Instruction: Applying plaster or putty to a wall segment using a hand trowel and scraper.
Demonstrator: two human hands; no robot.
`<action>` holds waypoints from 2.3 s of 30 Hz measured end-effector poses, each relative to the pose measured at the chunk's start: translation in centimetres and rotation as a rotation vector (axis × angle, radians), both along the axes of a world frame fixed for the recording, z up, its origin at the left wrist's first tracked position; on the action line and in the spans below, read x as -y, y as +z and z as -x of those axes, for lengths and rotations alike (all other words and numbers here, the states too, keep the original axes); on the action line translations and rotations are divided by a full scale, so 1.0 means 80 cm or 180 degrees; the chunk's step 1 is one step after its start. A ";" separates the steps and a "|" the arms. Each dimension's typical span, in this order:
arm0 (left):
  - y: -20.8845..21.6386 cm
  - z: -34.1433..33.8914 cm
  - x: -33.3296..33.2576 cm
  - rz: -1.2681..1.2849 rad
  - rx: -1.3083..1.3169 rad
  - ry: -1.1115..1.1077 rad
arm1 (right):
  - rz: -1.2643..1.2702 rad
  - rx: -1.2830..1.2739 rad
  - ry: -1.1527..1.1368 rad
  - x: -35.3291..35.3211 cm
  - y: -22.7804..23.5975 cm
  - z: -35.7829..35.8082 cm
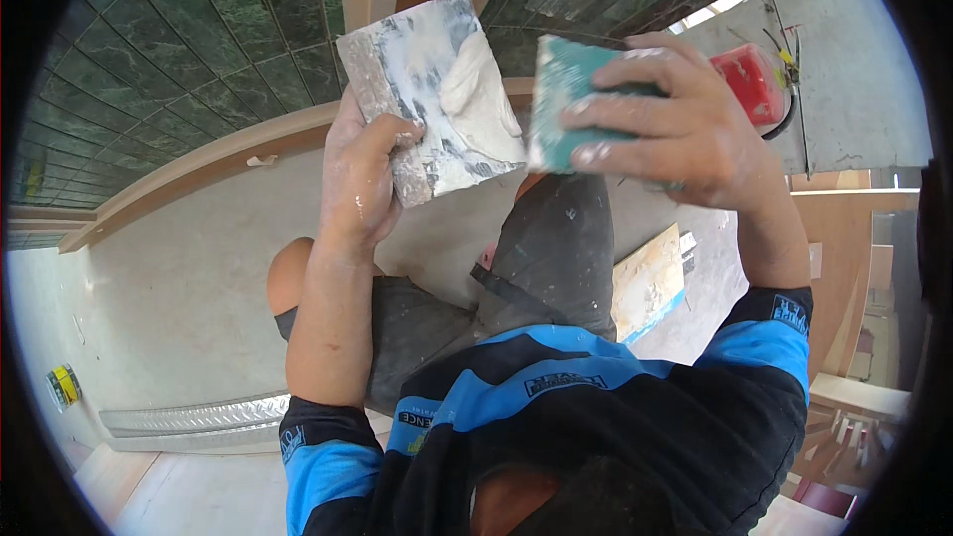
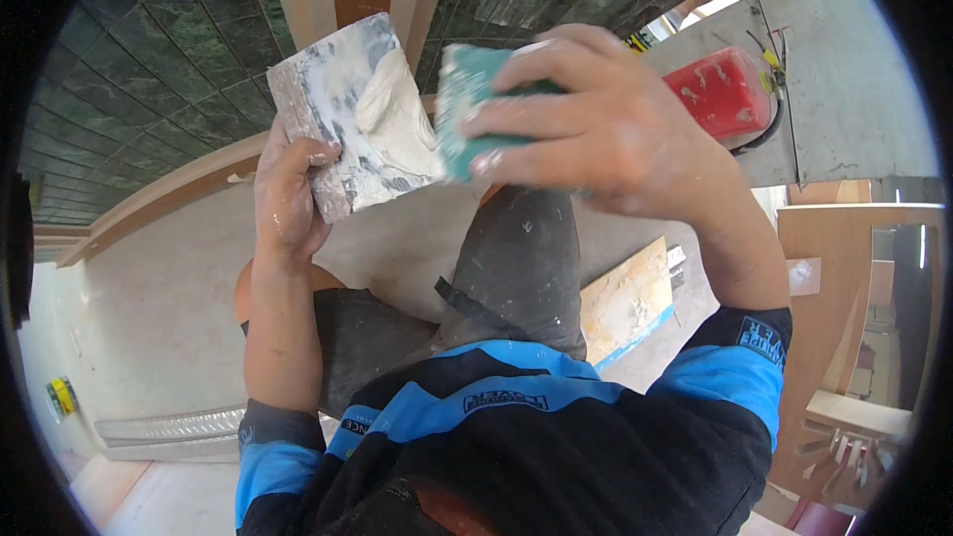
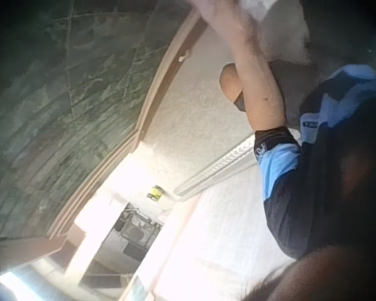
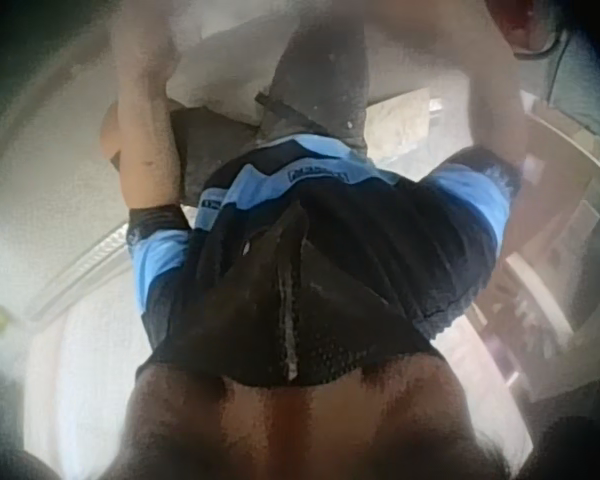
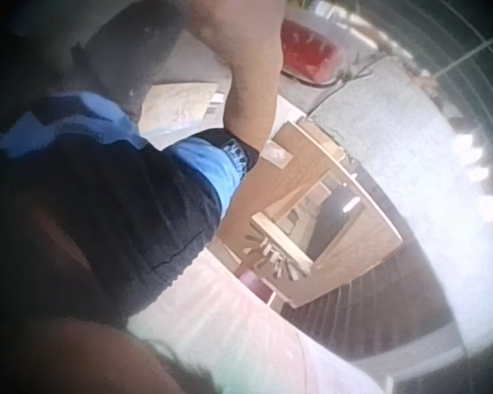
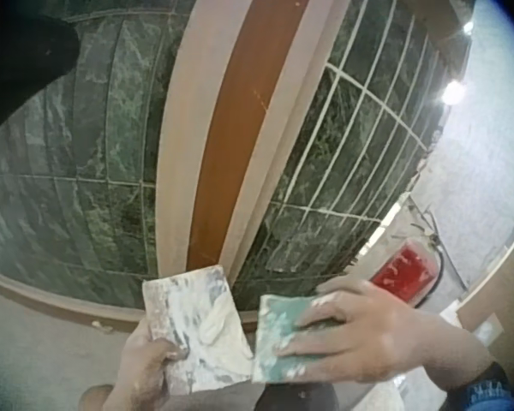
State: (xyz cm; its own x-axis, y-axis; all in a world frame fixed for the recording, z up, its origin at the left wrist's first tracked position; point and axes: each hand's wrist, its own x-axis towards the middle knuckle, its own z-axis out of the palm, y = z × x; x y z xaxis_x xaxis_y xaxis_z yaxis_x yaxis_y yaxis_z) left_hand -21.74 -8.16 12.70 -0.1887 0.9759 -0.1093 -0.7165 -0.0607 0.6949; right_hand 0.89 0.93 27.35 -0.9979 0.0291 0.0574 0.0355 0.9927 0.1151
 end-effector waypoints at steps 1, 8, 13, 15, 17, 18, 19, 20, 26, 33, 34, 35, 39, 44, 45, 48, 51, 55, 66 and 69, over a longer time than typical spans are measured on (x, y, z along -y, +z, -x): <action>0.000 -0.001 0.004 0.0000 0.0008 -0.0017 | -0.0005 -0.0060 0.0242 0.008 -0.005 0.008; 0.002 0.000 0.014 -0.0034 -0.0615 0.0362 | -0.0601 0.0249 0.0036 0.003 -0.016 0.012; 0.008 0.008 0.014 0.0036 -0.0262 0.0374 | -0.2255 -0.0424 -0.0448 -0.048 0.005 -0.022; 0.005 0.005 0.011 -0.0014 -0.0237 0.0307 | -0.2592 -0.0511 -0.0552 -0.070 -0.001 -0.024; 0.004 0.002 0.009 -0.0051 -0.0218 0.0285 | -0.3125 -0.0720 -0.0431 -0.091 -0.006 -0.012; 0.005 0.000 0.009 -0.0036 -0.0253 0.0258 | -0.3192 -0.0713 -0.0343 -0.097 -0.008 -0.001; 0.006 -0.002 0.008 -0.0033 -0.0283 0.0220 | -0.3208 -0.0705 -0.0352 -0.107 -0.011 0.000; 0.007 -0.004 0.006 -0.0049 -0.0282 0.0214 | -0.3314 -0.0712 -0.0442 -0.122 -0.020 -0.002; 0.012 -0.003 0.013 0.0080 -0.0252 0.0202 | -0.3293 -0.0631 -0.0773 -0.119 -0.031 -0.016; 0.005 -0.002 0.013 0.0050 -0.0299 0.0175 | -0.2588 -0.1364 -0.1645 -0.084 -0.027 -0.005; 0.006 -0.002 0.014 0.0041 -0.0296 0.0153 | -0.2417 -0.1648 -0.1711 -0.081 -0.026 0.001; 0.007 -0.002 0.013 0.0027 -0.0301 0.0141 | -0.2432 -0.1653 -0.1721 -0.089 -0.023 0.006; 0.008 0.001 0.014 0.0018 -0.0245 0.0059 | -0.2506 -0.2304 -0.1435 -0.098 -0.005 0.048; 0.014 0.002 0.013 0.0138 -0.0186 0.0122 | -0.2476 -0.2346 -0.1492 -0.123 -0.064 0.042; 0.015 0.001 0.011 0.0135 -0.0181 0.0107 | -0.2522 -0.2327 -0.1605 -0.122 -0.079 0.043; 0.016 0.000 0.008 0.0136 -0.0173 0.0072 | -0.2544 -0.2232 -0.1716 -0.124 -0.120 0.041; 0.013 0.001 0.013 0.0135 -0.0173 0.0076 | -0.2489 -0.2011 -0.1709 -0.111 -0.127 0.036; 0.008 0.000 0.016 0.0130 -0.0133 0.0111 | -0.1717 -0.1903 -0.1908 -0.100 -0.111 0.012; 0.011 -0.002 0.018 0.0020 -0.0241 0.0082 | -0.1475 -0.2317 -0.2081 -0.118 -0.143 -0.012; 0.010 -0.004 0.015 0.0094 -0.0275 0.0115 | -0.1681 -0.2725 -0.1969 -0.128 -0.112 -0.009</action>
State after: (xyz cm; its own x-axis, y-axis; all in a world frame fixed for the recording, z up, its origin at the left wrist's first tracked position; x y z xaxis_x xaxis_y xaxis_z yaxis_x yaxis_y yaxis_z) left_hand -21.46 -9.34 13.50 -0.2338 0.9649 -0.1196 -0.6517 -0.0642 0.7558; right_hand 1.63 11.21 18.39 -0.4529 0.2662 0.8509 0.7589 0.6160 0.2112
